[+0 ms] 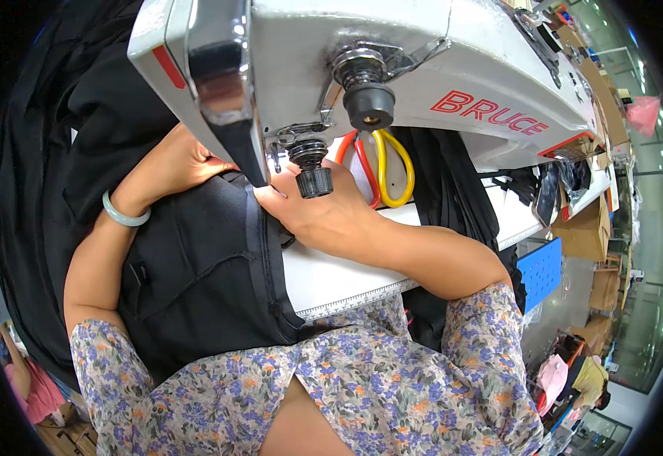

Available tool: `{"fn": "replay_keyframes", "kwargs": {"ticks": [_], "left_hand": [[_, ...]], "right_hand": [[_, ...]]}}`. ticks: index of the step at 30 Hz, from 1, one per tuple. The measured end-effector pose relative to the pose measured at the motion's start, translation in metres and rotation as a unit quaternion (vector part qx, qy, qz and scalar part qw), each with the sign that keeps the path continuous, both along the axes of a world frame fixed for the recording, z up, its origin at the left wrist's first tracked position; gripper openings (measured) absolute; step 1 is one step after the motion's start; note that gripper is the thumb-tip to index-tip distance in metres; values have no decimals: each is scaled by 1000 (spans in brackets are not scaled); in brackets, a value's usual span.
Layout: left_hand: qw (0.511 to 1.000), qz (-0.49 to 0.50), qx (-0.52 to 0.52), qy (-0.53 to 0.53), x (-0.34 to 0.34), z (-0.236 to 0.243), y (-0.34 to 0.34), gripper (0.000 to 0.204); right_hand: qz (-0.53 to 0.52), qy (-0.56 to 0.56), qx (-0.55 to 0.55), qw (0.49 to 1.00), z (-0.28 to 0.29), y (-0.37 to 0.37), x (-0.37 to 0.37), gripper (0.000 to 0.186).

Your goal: Sewing zippers onto black garments using an industrial sewing machine.

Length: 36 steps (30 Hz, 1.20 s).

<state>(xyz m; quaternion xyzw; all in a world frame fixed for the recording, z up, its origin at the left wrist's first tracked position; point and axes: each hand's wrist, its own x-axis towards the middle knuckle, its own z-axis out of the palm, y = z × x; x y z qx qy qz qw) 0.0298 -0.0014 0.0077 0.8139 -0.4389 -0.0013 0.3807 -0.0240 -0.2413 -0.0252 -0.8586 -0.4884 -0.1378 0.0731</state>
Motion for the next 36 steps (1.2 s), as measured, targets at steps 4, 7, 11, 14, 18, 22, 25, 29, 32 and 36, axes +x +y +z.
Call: {"fn": "replay_keyframes", "kwargs": {"ticks": [4,7,11,14,18,22,25,29,32,36], "left_hand": [[1000,3,-4,0,0,0,1,9],[1000,5,4,-8,1,-2,2,10],[1000,15,-3,-20,4,-5,2,9],[1000,19,-12,-22,6,-8,3,9],[999,21,-14,-32,7,-12,4,9],[999,48,-18,-9,4,-14,5,8],[998,50,-25,0,0,-14,5,7],[995,84,-8,-56,-10,-14,5,9],[984,163,5,-71,-26,-14,2,14],[969,245,1,-17,-64,-15,-5,30]], "right_hand": [[-7,-6,1,1000,2,3,0,39],[-11,14,12,1000,5,5,-1,43],[-14,139,18,990,5,2,-3,39],[-14,141,5,990,-4,1,2,38],[-9,61,-10,998,-21,4,9,52],[-10,31,-6,999,-22,0,10,46],[-11,52,1,999,-13,0,11,39],[4,-9,16,1000,4,9,15,33],[-37,37,-54,997,26,3,8,30],[-81,192,-12,978,51,-1,-13,26]]}}
